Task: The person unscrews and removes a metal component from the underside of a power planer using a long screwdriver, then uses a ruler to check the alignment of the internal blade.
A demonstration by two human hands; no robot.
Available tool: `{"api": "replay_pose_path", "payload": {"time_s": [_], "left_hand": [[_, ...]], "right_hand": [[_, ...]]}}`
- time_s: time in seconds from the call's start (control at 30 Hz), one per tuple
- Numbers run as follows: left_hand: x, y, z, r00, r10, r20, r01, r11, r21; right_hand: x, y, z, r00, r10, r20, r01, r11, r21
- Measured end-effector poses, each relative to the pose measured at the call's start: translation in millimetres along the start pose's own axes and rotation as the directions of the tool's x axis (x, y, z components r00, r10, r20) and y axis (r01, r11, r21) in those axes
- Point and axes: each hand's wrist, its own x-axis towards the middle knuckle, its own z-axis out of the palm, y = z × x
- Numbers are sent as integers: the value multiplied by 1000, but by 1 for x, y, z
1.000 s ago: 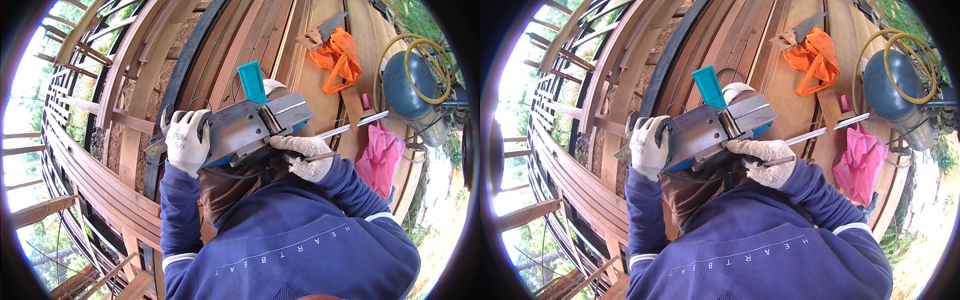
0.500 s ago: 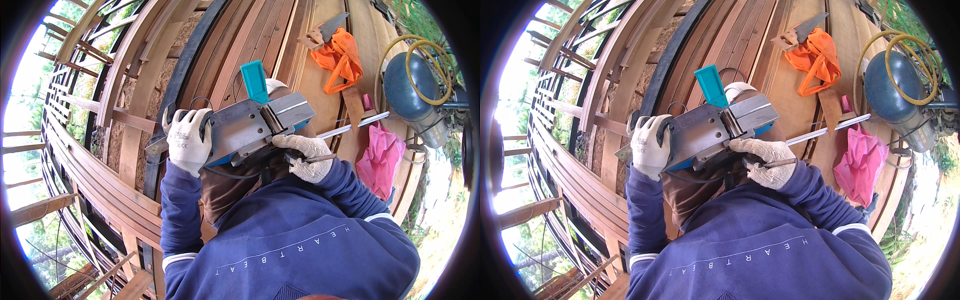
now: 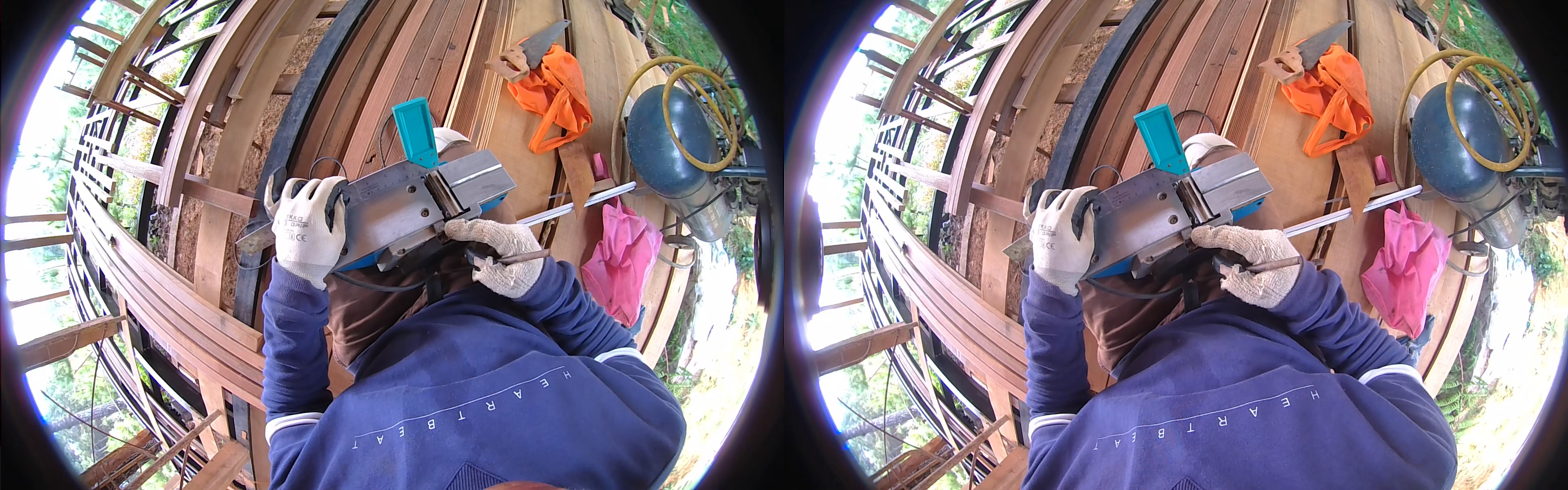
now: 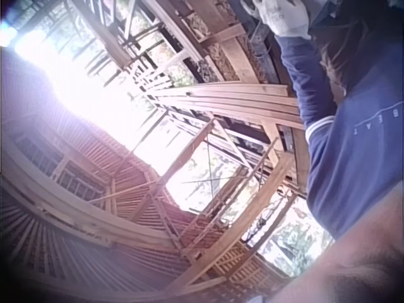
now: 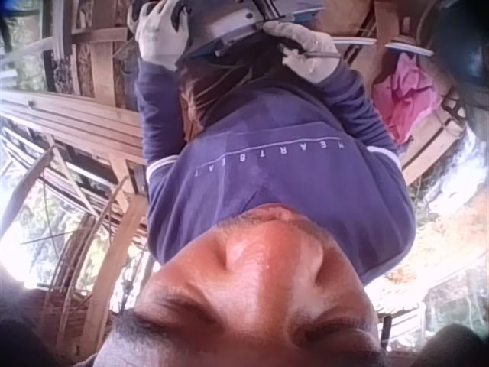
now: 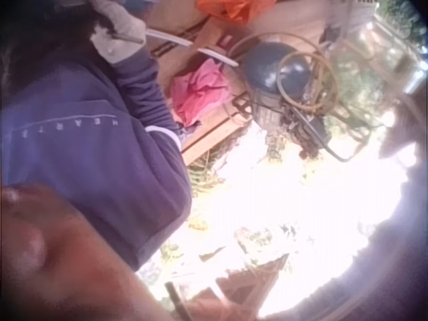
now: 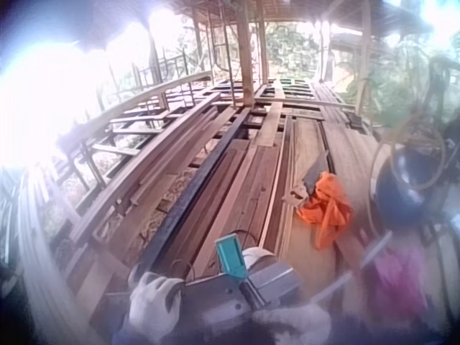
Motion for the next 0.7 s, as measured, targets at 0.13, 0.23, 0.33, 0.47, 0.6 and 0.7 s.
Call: {"api": "replay_pose_path", "payload": {"time_s": [0.13,0.23,0.33,0.47,0.6,0.7], "left_hand": [[0,-1,2,1000,-6,2,6,1000,-14],[0,1,1,1000,-8,-4,8,1000,-10],[-2,2,0,999,-31,-18,31,999,-28],[-5,5,1,995,-55,-82,55,998,-9],[-9,3,5,990,-91,-109,93,996,16],[-8,-1,8,990,-99,-104,100,995,8]], "right_hand": [[0,-1,0,1000,-3,-10,3,999,47],[1,-7,-2,1000,14,0,-14,999,44],[-5,-21,-14,975,214,63,-221,964,147],[-10,-28,-37,960,244,-139,-107,774,624],[2,-28,-110,910,16,-414,300,665,684],[2,-41,-167,912,129,-389,306,418,855]]}}
